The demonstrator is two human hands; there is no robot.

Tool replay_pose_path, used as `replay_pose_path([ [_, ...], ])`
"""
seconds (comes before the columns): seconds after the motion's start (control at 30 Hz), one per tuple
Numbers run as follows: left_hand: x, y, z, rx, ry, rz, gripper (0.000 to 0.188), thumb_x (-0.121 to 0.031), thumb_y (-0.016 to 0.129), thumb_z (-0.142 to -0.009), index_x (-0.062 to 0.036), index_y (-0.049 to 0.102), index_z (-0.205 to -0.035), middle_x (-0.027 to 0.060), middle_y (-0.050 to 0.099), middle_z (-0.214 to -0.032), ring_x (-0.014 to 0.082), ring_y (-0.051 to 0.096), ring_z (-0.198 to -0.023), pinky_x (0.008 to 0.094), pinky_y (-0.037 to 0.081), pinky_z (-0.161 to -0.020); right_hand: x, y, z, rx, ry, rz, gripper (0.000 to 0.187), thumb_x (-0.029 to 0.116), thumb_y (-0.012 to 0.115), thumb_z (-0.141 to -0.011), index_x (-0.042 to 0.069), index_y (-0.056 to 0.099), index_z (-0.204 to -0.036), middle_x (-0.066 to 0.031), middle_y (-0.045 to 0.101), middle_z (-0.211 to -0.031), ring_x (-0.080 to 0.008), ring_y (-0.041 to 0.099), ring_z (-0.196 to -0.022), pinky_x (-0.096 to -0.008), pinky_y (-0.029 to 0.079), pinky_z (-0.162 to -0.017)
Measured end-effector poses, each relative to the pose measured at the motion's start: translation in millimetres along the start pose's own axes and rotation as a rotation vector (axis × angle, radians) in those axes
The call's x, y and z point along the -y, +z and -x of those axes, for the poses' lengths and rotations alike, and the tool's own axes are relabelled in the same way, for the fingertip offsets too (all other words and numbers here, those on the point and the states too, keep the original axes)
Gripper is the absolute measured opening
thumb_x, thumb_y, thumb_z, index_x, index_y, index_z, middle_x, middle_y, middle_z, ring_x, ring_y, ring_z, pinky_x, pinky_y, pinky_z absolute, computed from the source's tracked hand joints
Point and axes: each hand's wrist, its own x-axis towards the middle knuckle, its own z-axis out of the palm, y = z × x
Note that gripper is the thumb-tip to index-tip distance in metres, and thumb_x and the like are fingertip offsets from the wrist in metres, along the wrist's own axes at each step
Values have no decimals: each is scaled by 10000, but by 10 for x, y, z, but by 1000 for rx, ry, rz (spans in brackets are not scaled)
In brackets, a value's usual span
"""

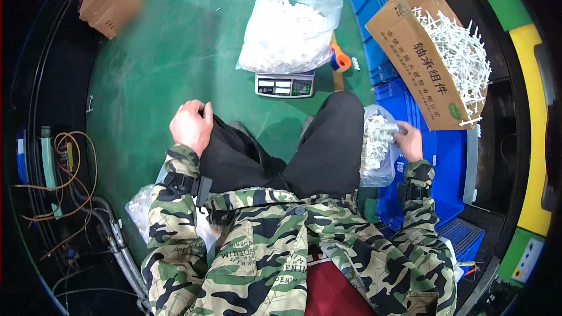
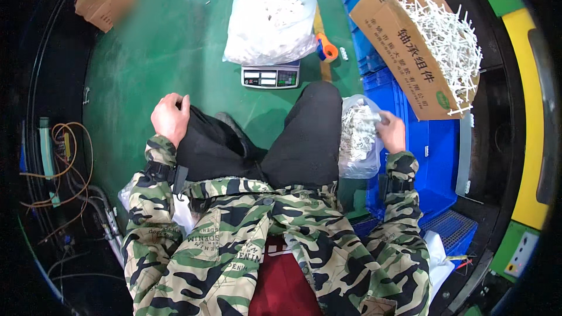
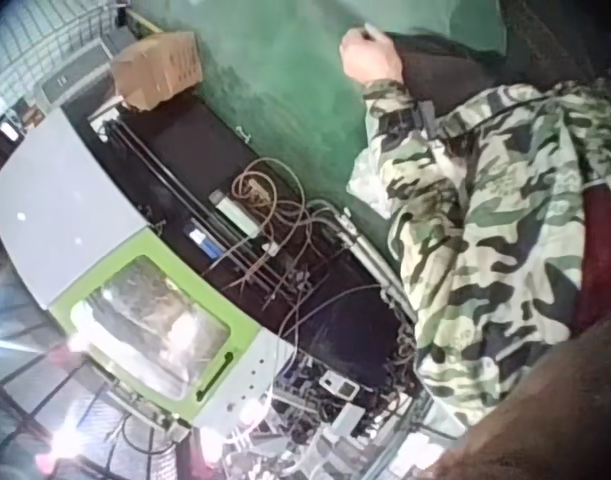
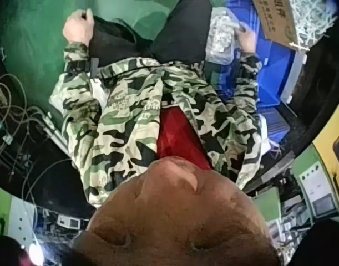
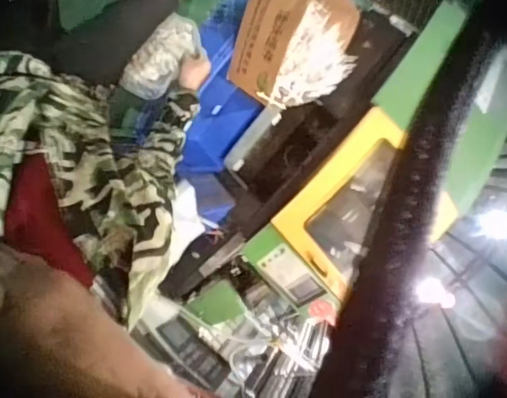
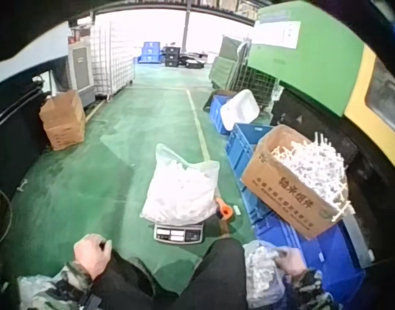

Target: The operator is weighing small white plastic parts on a digital scale and putting them into plastic bags.

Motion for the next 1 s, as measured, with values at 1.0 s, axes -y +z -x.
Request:
replay_pose_path([
  [1.0, 61, -36, 22, -30, -38, 36, 221, -241, 698, -860, -66, 652, -733, 101, 671, -804, 327, 648, -808, 451, 520, -704, 1980, 1095, -747, 86, 13, -886, 317, 44, 711, -814, -63, 668, -1109, -59, 693, -838, -105, 653, -630, -206, 491, -578],
])
